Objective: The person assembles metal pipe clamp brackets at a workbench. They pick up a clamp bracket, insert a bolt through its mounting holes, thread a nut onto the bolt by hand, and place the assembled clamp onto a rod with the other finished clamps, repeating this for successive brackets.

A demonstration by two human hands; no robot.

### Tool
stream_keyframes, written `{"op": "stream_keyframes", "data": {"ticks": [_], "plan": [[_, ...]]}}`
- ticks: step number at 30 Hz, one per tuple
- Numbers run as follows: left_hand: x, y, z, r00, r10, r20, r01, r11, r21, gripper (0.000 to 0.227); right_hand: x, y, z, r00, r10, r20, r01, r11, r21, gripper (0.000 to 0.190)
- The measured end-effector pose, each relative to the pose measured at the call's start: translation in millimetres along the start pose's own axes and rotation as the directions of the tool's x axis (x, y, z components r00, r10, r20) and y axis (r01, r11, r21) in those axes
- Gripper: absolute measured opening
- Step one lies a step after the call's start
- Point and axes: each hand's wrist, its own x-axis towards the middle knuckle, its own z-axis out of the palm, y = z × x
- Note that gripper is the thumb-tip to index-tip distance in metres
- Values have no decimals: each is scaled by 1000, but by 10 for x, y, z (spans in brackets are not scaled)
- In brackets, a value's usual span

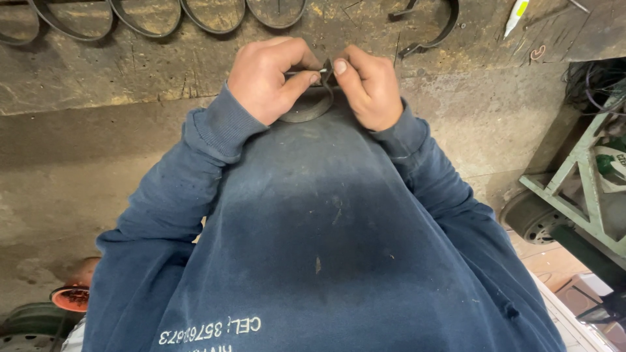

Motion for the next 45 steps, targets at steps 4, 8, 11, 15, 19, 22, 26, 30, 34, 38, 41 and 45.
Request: {"op": "stream_keyframes", "data": {"ticks": [4, 8, 11, 15, 19, 22, 26, 30, 34, 38, 41, 45], "plan": [[-4, -4, 8, 1000, -16, 0, 16, 1000, -15, 11, -38, -6, 166, 984, -15, -180, 54, 976, 212, 17], [-24, 11, 38, 1000, -11, 1, 11, 999, -34, 11, -104, 85, 231, 970, -5, -244, 63, 972, 228, 17], [-34, 40, 28, 1000, -4, 14, 5, 999, -45, 10, -111, 93, 205, 963, -25, -268, 58, 991, 118, 19], [-38, 41, 7, 999, -35, 30, 37, 996, -78, 9, -96, 87, 63, 954, -204, -218, 203, 979, -25, 13], [-45, 73, 0, 998, -50, 38, 52, 997, -56, 9, -73, 69, -41, 907, -403, -121, 395, 915, -87, 17], [-27, 86, 14, 999, -30, 41, 32, 998, -52, 9, -35, 146, -99, 899, -433, -57, 417, 890, -182, 19], [-41, 73, 65, 999, -22, 46, 25, 999, -47, 9, -45, 298, -69, 880, -475, 26, 460, 835, -301, 18], [-23, 109, 61, 998, -37, 45, 39, 998, -46, 8, -68, 256, -46, 913, -404, -57, 391, 907, -154, 33], [-35, 104, 75, 997, -67, 45, 68, 997, -34, 7, -147, 322, -1, 924, -363, -120, 372, 926, 65, 59], [-37, 67, 92, 998, -51, 34, 52, 998, -47, 8, -135, 332, -43, 928, -372, -11, 366, 918, -156, 63], [-34, 65, 95, 998, -14, 54, 16, 1000, -25, 9, -148, 320, -52, 897, -425, -123, 416, 905, -90, 70], [-17, 74, 81, 998, -19, 59, 22, 998, -53, 8, -149, 338, -55, 911, -413, 3, 405, 892, -199, 74]]}}
